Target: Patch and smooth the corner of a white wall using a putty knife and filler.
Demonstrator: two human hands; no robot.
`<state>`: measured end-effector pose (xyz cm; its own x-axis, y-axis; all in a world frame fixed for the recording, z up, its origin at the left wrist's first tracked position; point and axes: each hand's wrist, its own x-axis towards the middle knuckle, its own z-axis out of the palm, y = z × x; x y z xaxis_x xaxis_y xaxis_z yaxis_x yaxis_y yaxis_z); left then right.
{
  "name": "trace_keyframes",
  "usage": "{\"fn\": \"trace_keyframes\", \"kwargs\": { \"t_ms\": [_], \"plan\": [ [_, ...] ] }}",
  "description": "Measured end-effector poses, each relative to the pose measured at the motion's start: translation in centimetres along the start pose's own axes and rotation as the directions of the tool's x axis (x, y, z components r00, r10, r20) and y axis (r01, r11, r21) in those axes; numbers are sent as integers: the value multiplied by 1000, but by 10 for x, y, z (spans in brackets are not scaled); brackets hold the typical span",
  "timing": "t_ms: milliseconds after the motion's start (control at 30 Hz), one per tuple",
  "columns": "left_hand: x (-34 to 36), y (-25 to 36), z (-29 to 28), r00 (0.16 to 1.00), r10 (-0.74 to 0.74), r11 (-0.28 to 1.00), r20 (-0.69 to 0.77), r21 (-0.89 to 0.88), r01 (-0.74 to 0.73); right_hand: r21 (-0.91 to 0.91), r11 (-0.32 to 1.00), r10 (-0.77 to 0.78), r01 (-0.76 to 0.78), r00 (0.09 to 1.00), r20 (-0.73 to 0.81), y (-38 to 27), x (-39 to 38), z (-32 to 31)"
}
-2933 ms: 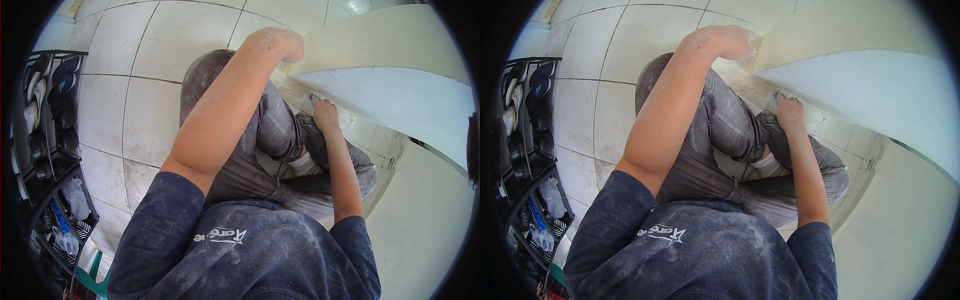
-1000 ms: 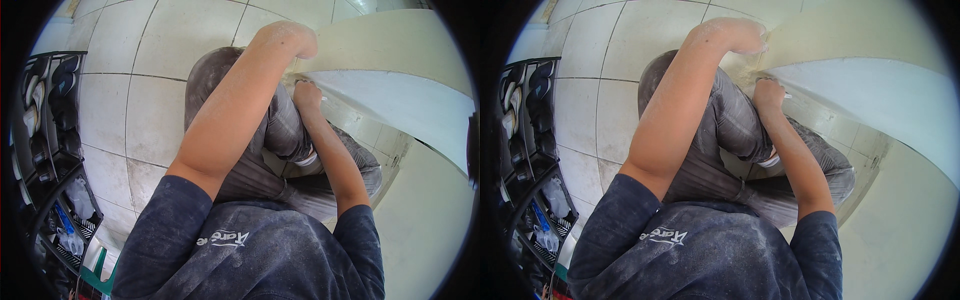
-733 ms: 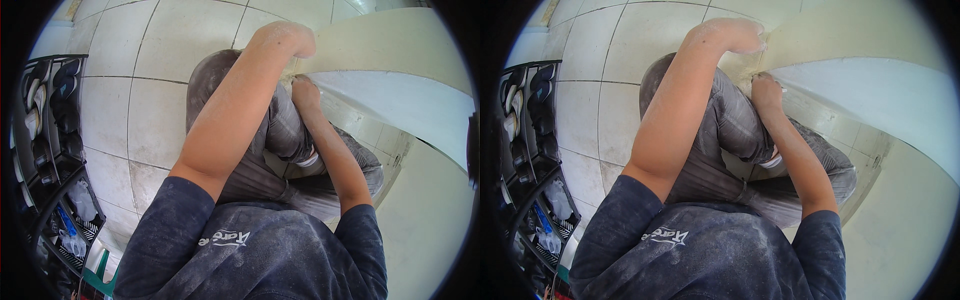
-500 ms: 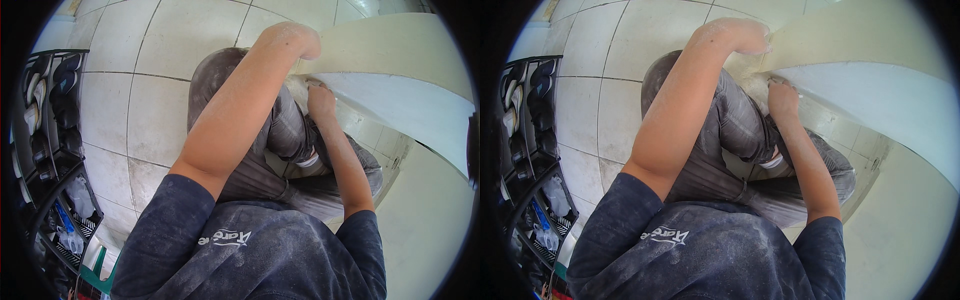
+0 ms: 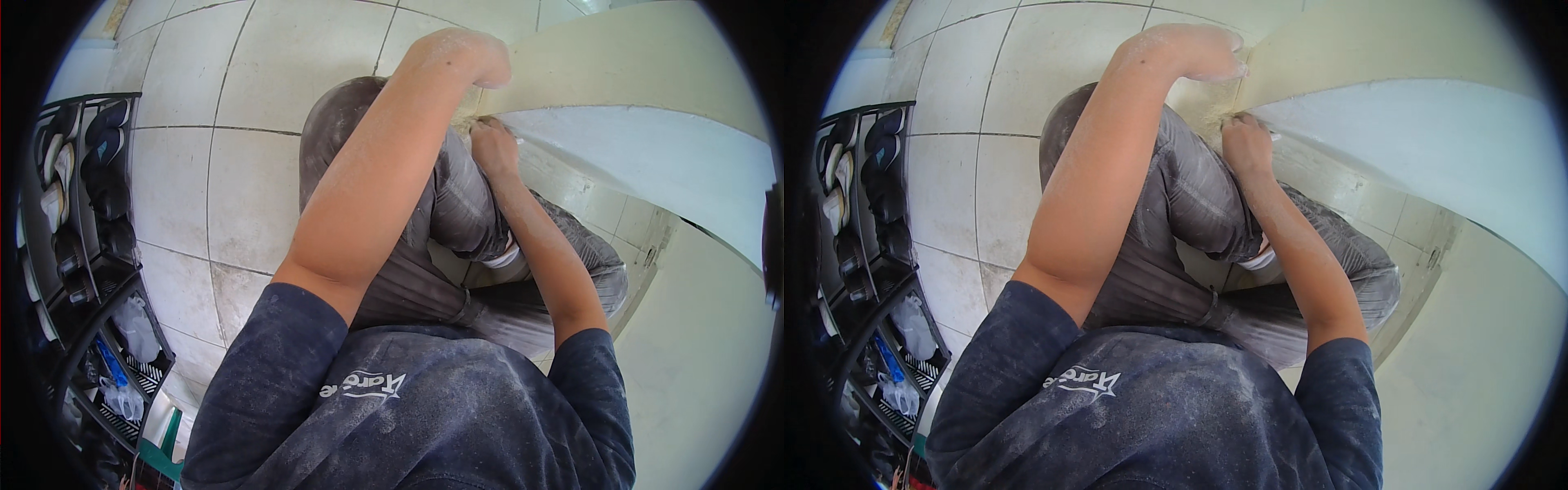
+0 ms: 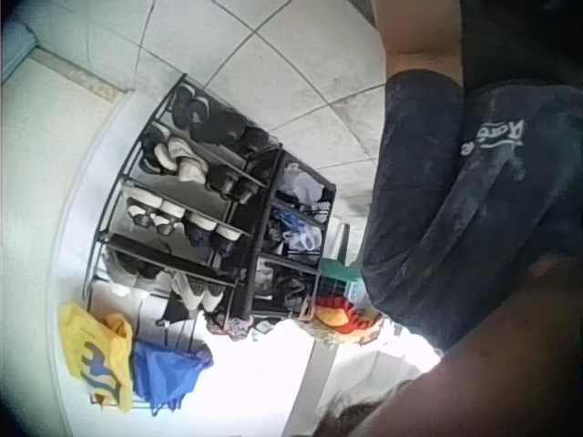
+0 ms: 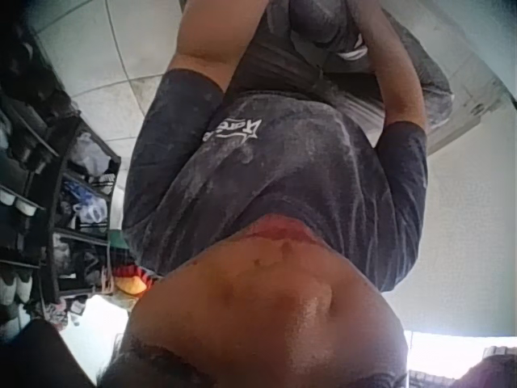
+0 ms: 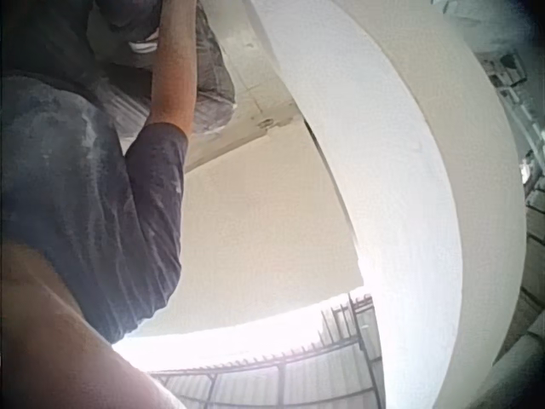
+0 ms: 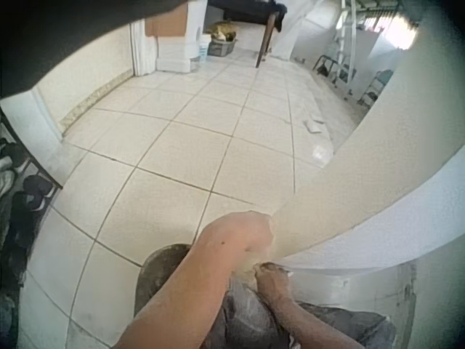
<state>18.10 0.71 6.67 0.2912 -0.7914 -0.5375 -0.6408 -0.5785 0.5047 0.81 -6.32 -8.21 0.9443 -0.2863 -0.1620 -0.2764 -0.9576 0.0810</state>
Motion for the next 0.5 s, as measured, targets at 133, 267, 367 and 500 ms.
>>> {"fn": "trace_keyframes", "kwargs": {
  "t_ms": [133,267,367,500],
  "plan": [
    [-1,-2,-1,1000,-15,1000,5,0,15,102,992,-77,81,996,-42,5,-15,-22],
    [-2,-3,-3,999,-32,999,18,11,32,192,957,173,-220,957,231,34,-37,-42],
    [-1,-1,-3,1000,-24,1000,9,-10,24,286,897,294,-338,937,187,64,-56,-44],
    [2,0,-1,1000,-2,999,12,53,1,799,-31,443,-601,708,550,85,-63,-24]
  ]
}}
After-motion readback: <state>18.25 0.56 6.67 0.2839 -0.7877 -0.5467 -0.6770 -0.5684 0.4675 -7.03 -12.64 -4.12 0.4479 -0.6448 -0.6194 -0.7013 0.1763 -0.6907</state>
